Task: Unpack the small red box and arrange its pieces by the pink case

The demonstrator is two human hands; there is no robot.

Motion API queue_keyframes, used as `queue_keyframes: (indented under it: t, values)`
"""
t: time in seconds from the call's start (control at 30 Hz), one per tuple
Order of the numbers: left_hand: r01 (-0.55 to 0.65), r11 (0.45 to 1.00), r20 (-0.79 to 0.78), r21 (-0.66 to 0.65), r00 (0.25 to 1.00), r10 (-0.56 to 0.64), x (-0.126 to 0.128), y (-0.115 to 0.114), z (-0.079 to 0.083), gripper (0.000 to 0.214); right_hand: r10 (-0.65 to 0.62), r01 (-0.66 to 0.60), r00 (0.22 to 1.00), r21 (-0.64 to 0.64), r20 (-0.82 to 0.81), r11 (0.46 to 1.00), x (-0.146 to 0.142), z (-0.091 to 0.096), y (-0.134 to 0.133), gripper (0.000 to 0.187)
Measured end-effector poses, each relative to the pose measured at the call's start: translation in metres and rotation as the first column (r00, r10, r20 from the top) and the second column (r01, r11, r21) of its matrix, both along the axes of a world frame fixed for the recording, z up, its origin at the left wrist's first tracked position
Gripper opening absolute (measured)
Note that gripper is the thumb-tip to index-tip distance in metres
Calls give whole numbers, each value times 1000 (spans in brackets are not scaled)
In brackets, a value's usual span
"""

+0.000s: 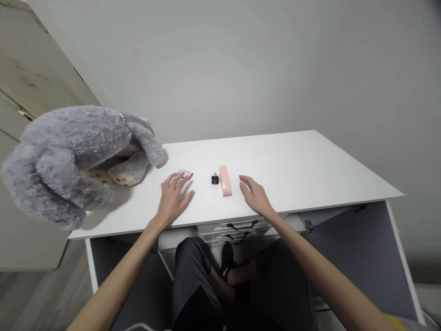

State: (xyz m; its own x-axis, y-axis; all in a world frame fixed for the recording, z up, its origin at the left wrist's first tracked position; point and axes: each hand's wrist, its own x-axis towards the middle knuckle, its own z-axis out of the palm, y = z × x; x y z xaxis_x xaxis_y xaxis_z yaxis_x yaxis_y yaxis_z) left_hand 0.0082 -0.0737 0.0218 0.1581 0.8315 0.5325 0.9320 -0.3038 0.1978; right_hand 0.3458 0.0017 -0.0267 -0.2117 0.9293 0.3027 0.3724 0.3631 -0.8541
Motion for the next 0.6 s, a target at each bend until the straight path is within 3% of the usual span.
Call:
queue_keyframes:
  t: [0.13, 0.27, 0.4, 0.6]
  values:
    - [190, 976, -37, -107, 980, -195, 49, 19, 4, 57, -9, 9, 1000, 14, 8, 1000, -1, 1, 1, 47]
    - [220, 956, -81, -193, 968, -239, 75, 35, 6, 57, -9, 9, 1000, 28, 14, 1000, -2, 2, 1, 47]
    - [139, 972, -145, -188, 975, -168, 76, 43, 7, 52, -6, 6, 1000, 10, 6, 1000, -2, 4, 1, 45]
    - [-62, 989, -136, -138, 990, 43, 56, 53, 2, 59, -12, 12, 1000, 1, 2, 1000, -2, 5, 0, 44]
